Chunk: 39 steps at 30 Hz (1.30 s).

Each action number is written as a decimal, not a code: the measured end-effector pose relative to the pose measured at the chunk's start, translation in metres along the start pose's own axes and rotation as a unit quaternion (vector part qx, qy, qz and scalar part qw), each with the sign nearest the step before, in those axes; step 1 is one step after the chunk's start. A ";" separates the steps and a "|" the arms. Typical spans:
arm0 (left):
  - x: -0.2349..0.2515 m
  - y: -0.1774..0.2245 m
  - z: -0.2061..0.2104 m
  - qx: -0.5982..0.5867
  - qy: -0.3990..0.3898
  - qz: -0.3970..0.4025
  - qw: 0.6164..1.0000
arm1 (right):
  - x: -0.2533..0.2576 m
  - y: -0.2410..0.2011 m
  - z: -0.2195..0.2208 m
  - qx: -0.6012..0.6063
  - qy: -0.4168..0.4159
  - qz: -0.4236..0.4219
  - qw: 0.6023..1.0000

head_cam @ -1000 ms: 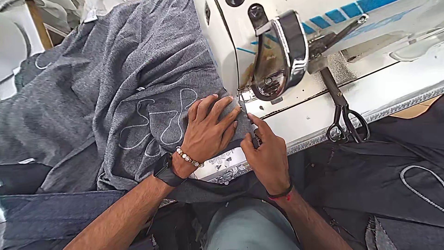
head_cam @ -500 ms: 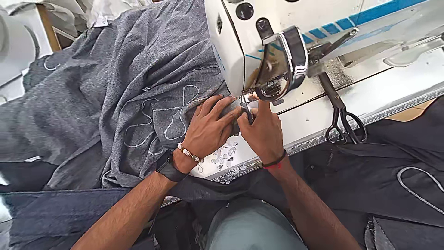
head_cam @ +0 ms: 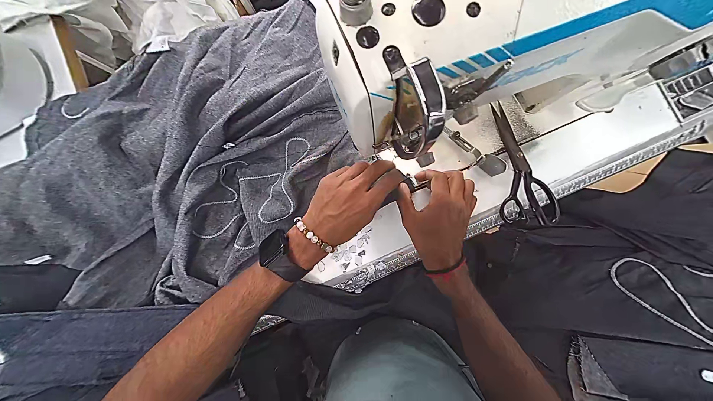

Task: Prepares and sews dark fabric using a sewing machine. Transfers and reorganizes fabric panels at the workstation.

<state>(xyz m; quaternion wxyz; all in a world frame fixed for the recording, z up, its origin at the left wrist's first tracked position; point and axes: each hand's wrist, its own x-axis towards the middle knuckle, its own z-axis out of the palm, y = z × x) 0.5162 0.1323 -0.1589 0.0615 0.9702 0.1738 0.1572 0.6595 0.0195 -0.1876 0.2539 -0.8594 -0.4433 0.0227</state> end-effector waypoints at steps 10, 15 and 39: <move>0.006 -0.016 0.008 0.012 0.061 0.060 0.996 | -0.009 0.008 0.005 0.077 0.057 -0.052 0.994; 0.003 -0.019 0.004 0.001 0.005 0.081 0.997 | -0.020 0.011 0.007 0.047 0.067 -0.125 0.989; -0.021 -0.027 0.002 0.031 -0.026 0.077 0.996 | -0.024 -0.006 0.005 -0.022 0.038 -0.183 0.982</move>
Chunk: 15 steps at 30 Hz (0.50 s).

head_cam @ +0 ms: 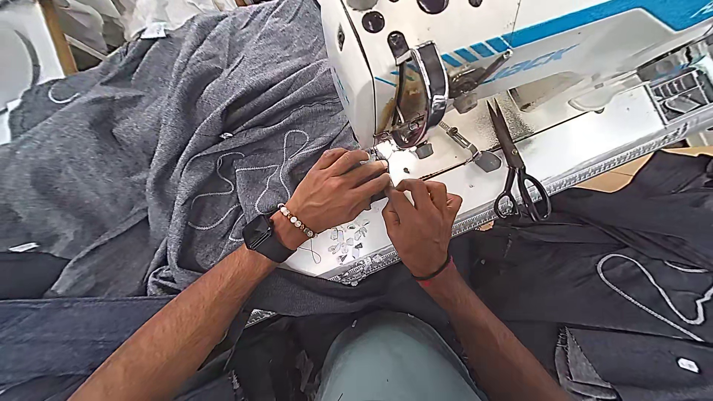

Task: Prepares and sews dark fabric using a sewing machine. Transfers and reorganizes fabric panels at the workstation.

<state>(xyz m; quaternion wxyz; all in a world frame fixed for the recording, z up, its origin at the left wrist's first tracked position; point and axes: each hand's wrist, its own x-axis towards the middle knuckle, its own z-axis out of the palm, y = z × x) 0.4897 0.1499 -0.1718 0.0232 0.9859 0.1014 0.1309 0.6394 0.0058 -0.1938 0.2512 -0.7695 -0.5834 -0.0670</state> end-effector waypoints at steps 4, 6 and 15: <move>-0.002 -0.001 -0.003 0.009 0.003 0.010 1.000 | -0.003 0.011 -0.018 0.111 -0.023 0.037 0.993; -0.002 0.002 -0.002 0.021 0.017 0.002 1.000 | 0.002 0.018 -0.021 0.136 -0.007 0.042 0.990; 0.002 0.023 0.007 -0.159 0.056 -0.203 0.965 | 0.020 0.029 -0.001 0.122 0.005 -0.062 0.991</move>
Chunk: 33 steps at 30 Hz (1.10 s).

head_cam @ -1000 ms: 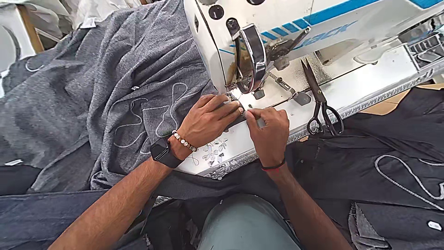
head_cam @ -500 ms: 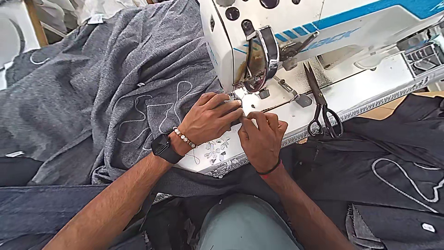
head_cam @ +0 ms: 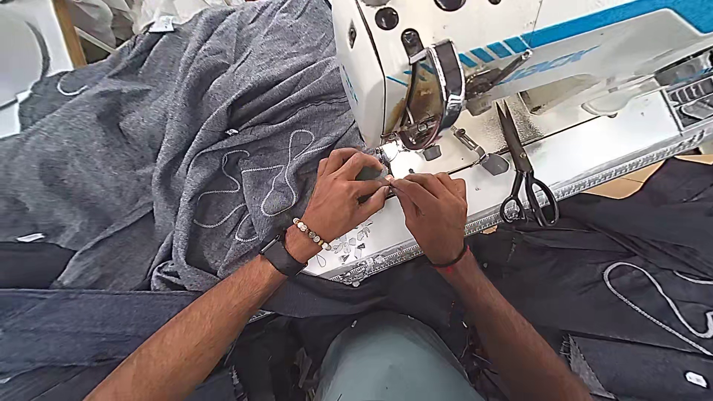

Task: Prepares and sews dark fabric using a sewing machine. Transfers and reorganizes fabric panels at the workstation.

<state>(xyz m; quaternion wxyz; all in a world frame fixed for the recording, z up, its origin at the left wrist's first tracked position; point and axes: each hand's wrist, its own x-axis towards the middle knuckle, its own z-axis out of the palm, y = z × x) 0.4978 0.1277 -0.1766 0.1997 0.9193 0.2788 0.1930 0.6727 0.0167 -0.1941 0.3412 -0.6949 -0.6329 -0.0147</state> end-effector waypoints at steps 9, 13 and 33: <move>0.002 -0.010 -0.004 0.110 0.014 0.019 0.994 | -0.008 0.002 0.001 -0.006 -0.015 -0.021 1.000; 0.001 -0.014 -0.004 0.127 0.015 0.039 0.991 | -0.007 0.002 0.000 -0.002 -0.033 -0.014 0.999; 0.004 -0.023 -0.003 0.169 0.014 0.057 0.984 | 0.047 -0.006 -0.027 -0.118 -0.185 -0.178 0.959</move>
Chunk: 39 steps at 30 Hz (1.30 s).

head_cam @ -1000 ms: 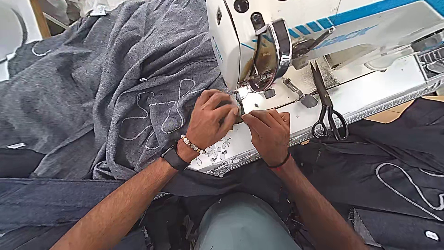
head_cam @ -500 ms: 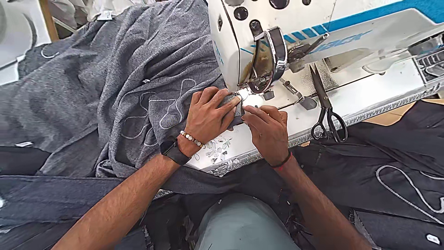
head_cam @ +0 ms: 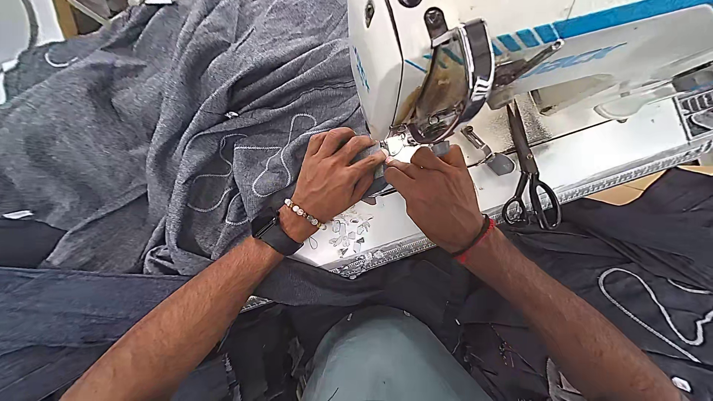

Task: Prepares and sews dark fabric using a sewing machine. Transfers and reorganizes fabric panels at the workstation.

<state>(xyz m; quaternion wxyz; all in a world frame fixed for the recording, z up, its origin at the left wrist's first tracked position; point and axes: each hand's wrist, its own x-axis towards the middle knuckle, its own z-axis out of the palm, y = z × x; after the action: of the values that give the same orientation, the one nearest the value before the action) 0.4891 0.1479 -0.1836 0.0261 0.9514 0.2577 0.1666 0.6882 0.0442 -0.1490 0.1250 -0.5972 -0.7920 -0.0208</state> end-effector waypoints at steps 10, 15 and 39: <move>0.002 -0.010 -0.001 -0.025 0.000 0.040 0.999 | -0.005 0.004 0.026 0.012 0.055 0.089 0.994; 0.005 -0.018 0.004 -0.015 0.014 0.051 0.999 | -0.004 0.004 0.018 -0.019 0.017 0.093 0.995; 0.026 -0.051 -0.002 -0.023 0.038 0.084 0.995 | -0.086 0.154 -0.015 -0.137 0.095 0.371 0.914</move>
<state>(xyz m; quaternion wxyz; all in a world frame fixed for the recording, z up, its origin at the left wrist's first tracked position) 0.4850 0.2053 -0.1812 0.0241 0.9618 0.1736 0.2101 0.8599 0.0044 -0.1714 0.1154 -0.8543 -0.4879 -0.1374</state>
